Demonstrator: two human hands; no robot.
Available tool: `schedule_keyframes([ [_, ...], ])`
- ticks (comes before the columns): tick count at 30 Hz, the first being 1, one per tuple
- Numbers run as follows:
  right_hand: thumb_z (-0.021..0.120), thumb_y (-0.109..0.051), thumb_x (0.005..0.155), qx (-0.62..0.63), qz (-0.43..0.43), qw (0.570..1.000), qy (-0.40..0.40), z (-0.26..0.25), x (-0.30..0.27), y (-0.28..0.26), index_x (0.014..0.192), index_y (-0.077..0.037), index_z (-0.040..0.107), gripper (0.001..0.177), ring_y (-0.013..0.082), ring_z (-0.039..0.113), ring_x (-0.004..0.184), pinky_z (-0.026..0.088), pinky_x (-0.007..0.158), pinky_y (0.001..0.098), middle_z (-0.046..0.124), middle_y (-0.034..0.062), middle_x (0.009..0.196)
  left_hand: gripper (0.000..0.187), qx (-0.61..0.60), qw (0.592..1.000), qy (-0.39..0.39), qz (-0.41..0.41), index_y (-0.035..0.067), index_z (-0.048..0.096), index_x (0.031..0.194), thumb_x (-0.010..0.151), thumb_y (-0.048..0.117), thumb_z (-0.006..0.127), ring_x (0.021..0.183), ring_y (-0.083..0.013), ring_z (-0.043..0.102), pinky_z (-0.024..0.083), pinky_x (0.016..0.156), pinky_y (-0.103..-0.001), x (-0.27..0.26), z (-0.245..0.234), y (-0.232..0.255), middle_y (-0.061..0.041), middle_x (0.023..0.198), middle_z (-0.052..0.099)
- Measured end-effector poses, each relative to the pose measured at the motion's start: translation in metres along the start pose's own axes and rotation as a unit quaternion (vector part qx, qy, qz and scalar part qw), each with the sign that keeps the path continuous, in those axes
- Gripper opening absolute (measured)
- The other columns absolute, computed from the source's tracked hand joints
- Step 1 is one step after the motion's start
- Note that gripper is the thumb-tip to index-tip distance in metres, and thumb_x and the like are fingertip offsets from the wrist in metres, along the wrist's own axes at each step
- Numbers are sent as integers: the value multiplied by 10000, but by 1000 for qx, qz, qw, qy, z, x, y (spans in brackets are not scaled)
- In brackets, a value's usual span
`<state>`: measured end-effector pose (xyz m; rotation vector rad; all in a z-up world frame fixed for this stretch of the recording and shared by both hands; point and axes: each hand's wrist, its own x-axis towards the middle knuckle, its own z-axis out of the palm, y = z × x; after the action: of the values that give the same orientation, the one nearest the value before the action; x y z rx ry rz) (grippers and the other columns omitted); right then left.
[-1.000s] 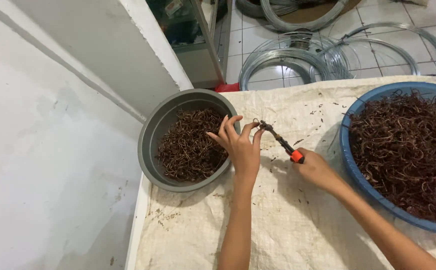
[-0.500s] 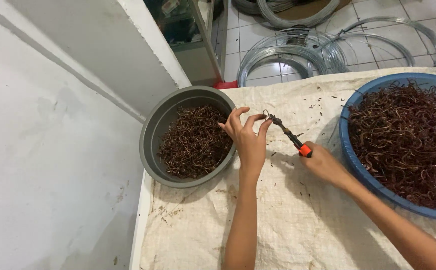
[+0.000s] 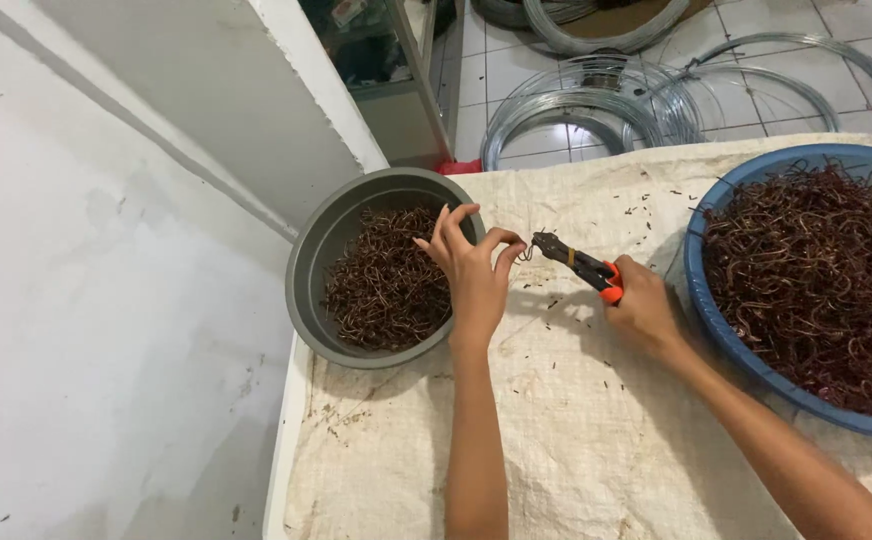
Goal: Cutting small wires with pliers and placing them in a bowl
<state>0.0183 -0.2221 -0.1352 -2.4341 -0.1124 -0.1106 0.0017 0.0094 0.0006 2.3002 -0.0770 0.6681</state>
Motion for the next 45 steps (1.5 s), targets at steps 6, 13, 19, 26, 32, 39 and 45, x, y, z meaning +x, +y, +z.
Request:
schedule_keyframes([
  [6,646,-229,794,-74,8,997,10,-2,-13,-21,932,-142,591,172,345,721,781,556,698,421,679,107,789,157,51,997,-49,13,194,715,850,826,347,742,1448,-425,228,-1,1139,-778,7,3,-7,-41,1344,415],
  [13,687,-92,680,-38,-28,997,61,-23,-26,-52,978,-20,566,330,522,665,855,537,744,564,638,283,864,157,77,993,-93,10,198,738,827,795,351,753,1440,-405,267,-16,1147,-775,-2,9,-11,-26,1301,451],
  [19,842,-335,604,-158,-21,986,48,3,-18,-21,1273,-31,543,793,427,579,1034,486,877,525,565,211,1122,154,66,994,-81,17,213,712,849,824,362,740,1435,-400,255,-1,1159,-755,-1,7,-1,-11,1313,429],
  [26,788,-485,736,-156,-114,980,57,-1,-29,-41,1360,-60,548,793,418,477,1240,264,1109,590,541,216,1290,152,49,992,-104,47,218,728,804,807,366,763,1432,-369,289,-13,1180,-733,4,27,22,-27,1306,464],
  [32,675,-462,891,-178,-127,972,91,25,-17,7,1346,-99,573,591,383,493,1231,293,1090,542,539,164,1270,115,-149,971,-23,187,280,716,875,833,386,728,1452,-304,330,62,1305,-577,11,91,80,20,1326,464],
  [39,712,-381,828,-196,-143,966,93,30,-15,35,1354,-105,560,613,395,473,1252,318,1097,562,499,169,1302,353,-49,961,-78,260,302,751,1150,808,357,820,1553,-374,294,106,1270,-861,-3,100,135,-54,1546,367],
  [45,744,-313,775,-199,-184,959,79,47,-8,32,1360,-110,550,649,405,456,1269,340,1103,579,464,173,1329,289,128,979,-71,141,259,767,1095,843,397,730,1475,-434,218,88,1127,-793,0,45,73,-72,1506,367],
])
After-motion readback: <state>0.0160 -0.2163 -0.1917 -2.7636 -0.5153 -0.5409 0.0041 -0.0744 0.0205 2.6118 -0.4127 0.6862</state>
